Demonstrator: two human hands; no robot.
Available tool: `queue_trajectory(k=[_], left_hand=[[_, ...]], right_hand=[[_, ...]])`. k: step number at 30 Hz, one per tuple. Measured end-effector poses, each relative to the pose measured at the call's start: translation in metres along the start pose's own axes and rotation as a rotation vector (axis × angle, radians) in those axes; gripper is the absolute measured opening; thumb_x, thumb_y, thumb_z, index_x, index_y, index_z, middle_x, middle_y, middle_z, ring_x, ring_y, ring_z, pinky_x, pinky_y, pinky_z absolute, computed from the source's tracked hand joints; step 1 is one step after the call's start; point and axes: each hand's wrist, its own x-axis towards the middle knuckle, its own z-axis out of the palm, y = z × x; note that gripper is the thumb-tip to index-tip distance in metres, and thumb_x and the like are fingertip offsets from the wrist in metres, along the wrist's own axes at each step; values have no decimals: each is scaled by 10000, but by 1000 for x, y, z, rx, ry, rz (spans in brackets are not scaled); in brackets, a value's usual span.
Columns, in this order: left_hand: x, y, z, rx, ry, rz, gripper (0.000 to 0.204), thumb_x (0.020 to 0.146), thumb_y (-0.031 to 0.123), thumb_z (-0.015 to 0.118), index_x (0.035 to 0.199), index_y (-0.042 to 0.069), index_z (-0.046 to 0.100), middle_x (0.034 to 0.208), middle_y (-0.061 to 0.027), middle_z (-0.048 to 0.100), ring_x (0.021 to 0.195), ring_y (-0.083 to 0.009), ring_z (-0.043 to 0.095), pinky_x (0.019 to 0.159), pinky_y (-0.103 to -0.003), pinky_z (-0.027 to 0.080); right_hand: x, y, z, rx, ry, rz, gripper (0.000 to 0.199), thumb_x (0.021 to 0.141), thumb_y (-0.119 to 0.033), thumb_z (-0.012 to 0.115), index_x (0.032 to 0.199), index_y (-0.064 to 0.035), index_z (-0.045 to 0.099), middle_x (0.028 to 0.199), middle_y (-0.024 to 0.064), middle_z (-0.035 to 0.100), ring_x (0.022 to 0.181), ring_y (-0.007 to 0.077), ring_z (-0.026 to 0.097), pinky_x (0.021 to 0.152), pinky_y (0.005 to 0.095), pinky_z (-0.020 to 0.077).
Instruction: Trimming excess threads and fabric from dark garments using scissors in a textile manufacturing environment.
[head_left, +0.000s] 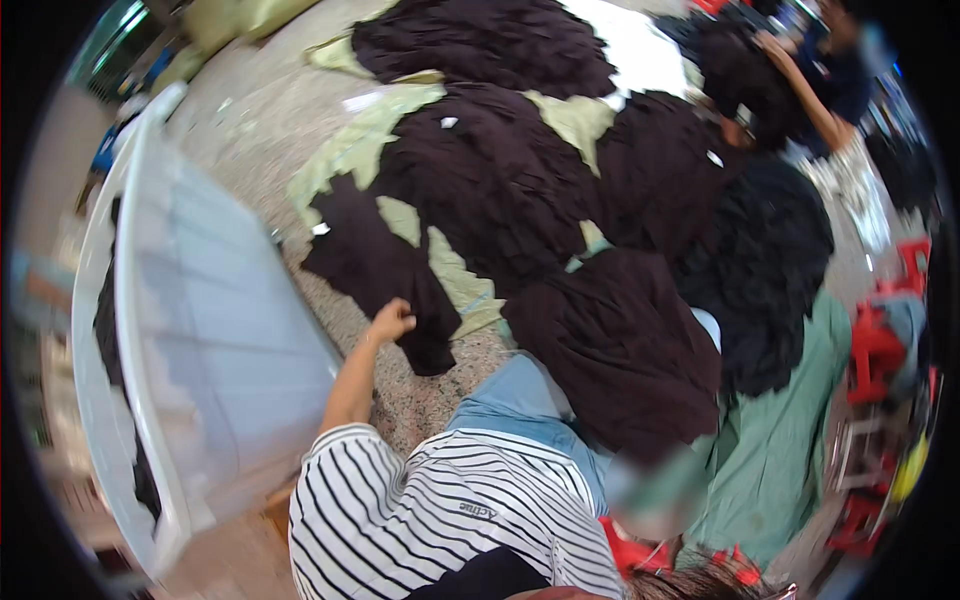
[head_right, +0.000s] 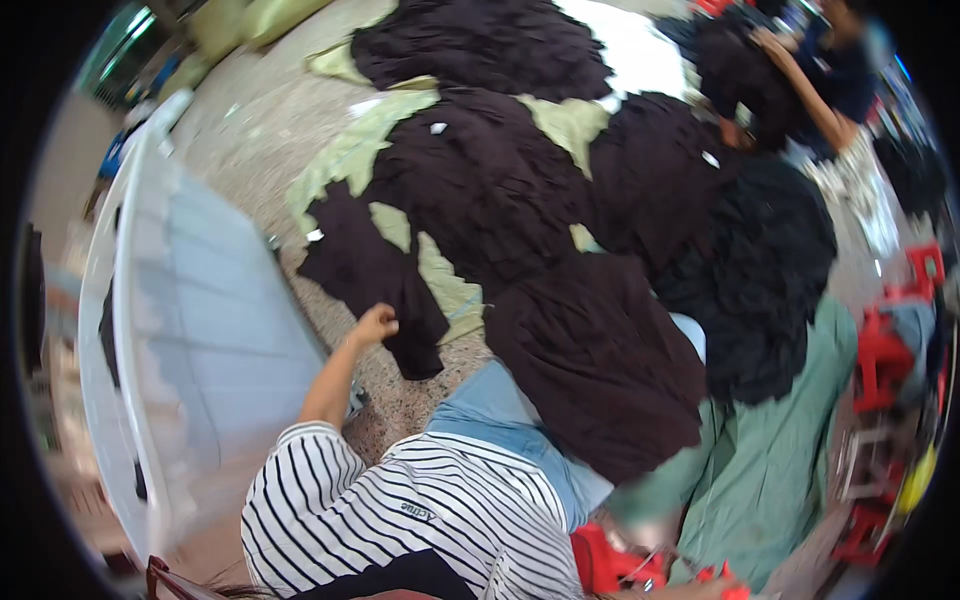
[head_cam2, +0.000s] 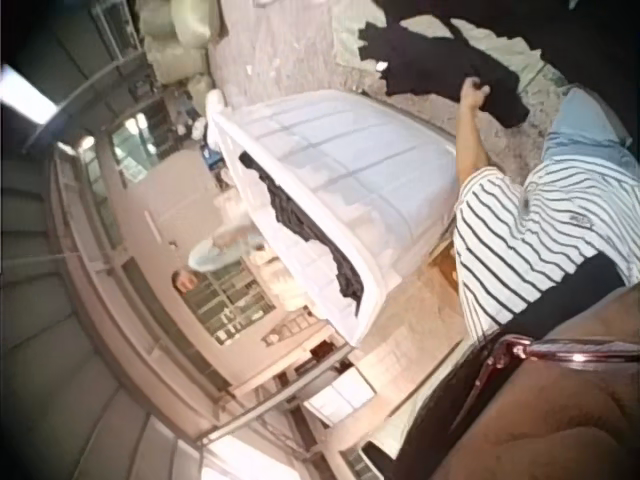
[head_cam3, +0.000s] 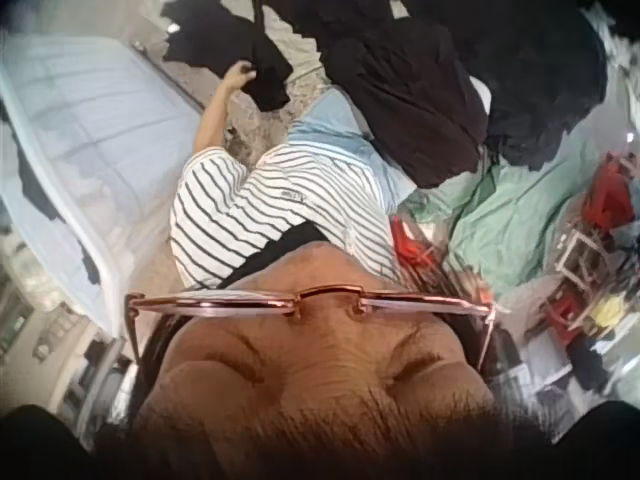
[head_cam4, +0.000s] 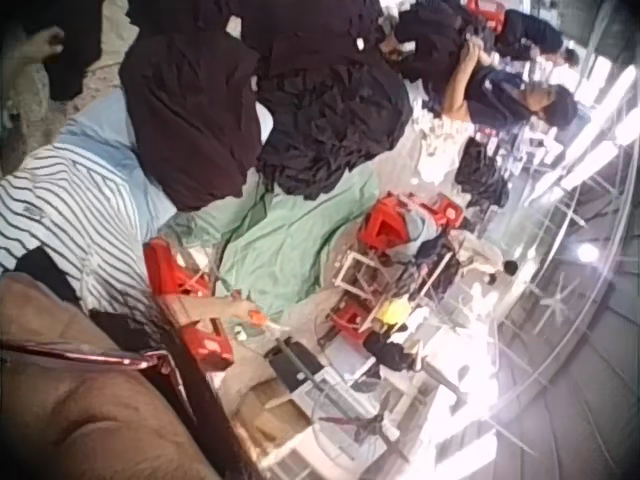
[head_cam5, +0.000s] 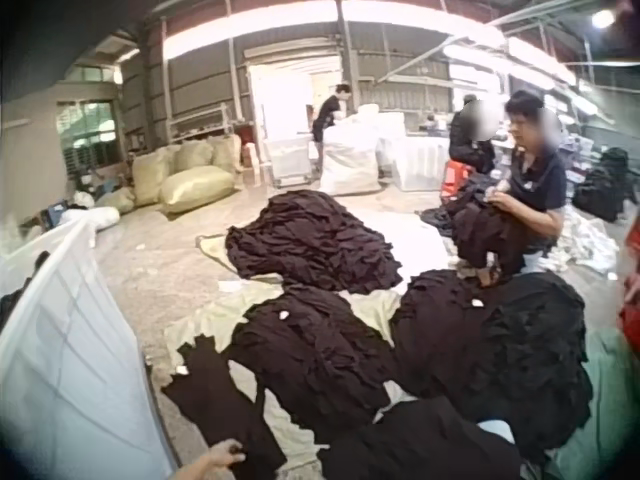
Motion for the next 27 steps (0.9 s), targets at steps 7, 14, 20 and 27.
queue_trajectory(k=[7,14,20,27], left_hand=[[-3,171,82,-223,244,381,249,1000,155,579,1175,-21,608,1125,-114,638,1029,-182,601,933,-319,476],[-96,403,75,251,-49,1317,533,768,344,790,1173,35,633,1278,-136,579,1201,-342,515,1044,-479,371],[-126,390,123,321,-220,1486,262,704,75,776,917,56,626,1001,-100,598,1012,-325,566,966,-493,429],[-91,434,44,-15,186,1092,85,951,20,573,1021,-23,549,923,-66,548,848,-198,543,805,-299,456]], right_hand=[[39,90,-130,227,372,-41,392,978,-429,620,1173,-88,622,879,52,692,509,133,533,371,271,403],[-52,81,-33,-15,63,11,279,910,-334,734,949,-63,679,693,-12,581,571,101,524,523,295,406],[-110,57,10,-371,-90,-149,368,901,-345,719,1103,-38,694,919,200,710,889,342,692,791,424,519],[-114,26,11,-105,-192,77,405,900,-353,721,1145,-36,662,934,174,717,904,299,702,772,405,525]])
